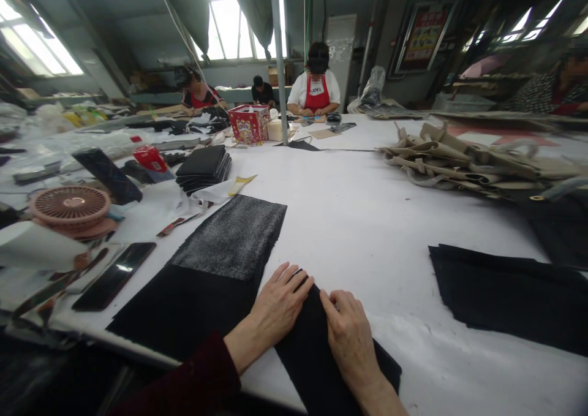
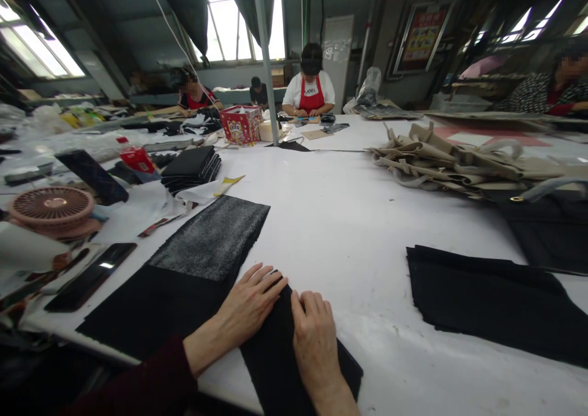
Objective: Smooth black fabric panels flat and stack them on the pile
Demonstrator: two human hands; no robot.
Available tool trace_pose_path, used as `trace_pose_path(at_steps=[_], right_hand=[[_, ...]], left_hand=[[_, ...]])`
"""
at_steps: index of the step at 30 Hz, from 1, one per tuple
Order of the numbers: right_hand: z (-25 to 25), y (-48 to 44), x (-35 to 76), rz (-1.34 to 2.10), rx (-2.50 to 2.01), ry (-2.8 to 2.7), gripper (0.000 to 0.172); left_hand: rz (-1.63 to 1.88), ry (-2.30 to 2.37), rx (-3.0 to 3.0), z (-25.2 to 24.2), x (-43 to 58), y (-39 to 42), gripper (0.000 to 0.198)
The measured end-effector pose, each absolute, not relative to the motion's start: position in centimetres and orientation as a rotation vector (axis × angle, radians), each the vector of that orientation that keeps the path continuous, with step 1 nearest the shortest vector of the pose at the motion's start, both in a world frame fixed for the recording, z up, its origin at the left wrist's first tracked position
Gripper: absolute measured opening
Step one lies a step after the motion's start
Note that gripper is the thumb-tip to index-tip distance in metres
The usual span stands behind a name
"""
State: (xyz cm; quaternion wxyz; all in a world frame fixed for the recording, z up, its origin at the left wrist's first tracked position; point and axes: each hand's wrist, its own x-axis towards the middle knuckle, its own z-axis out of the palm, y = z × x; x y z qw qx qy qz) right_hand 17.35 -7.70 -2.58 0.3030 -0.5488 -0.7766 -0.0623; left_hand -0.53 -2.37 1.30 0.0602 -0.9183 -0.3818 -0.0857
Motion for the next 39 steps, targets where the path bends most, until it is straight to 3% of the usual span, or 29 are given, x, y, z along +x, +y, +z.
trace_pose_path(at_steps=[23, 29, 39], right_hand=[[-2.8, -10.8, 19.6, -0.204, -1.448, -2.092, 0.036], [-2.6, -11.4, 20.1, -0.213, -1.469, -2.104, 0.035], [-2.2, -12.5, 20.7, -0.220, -1.480, -2.083, 0.036]], left_hand=[[-0.068, -0.963, -2.881, 2.5, -0.1, -2.6, 0.046], [0.020, -0.873, -2.869, 2.5, 0.3, -3.0, 0.058], [0.003, -0.875, -2.914, 3.0, 1.3, -3.9, 0.052]])
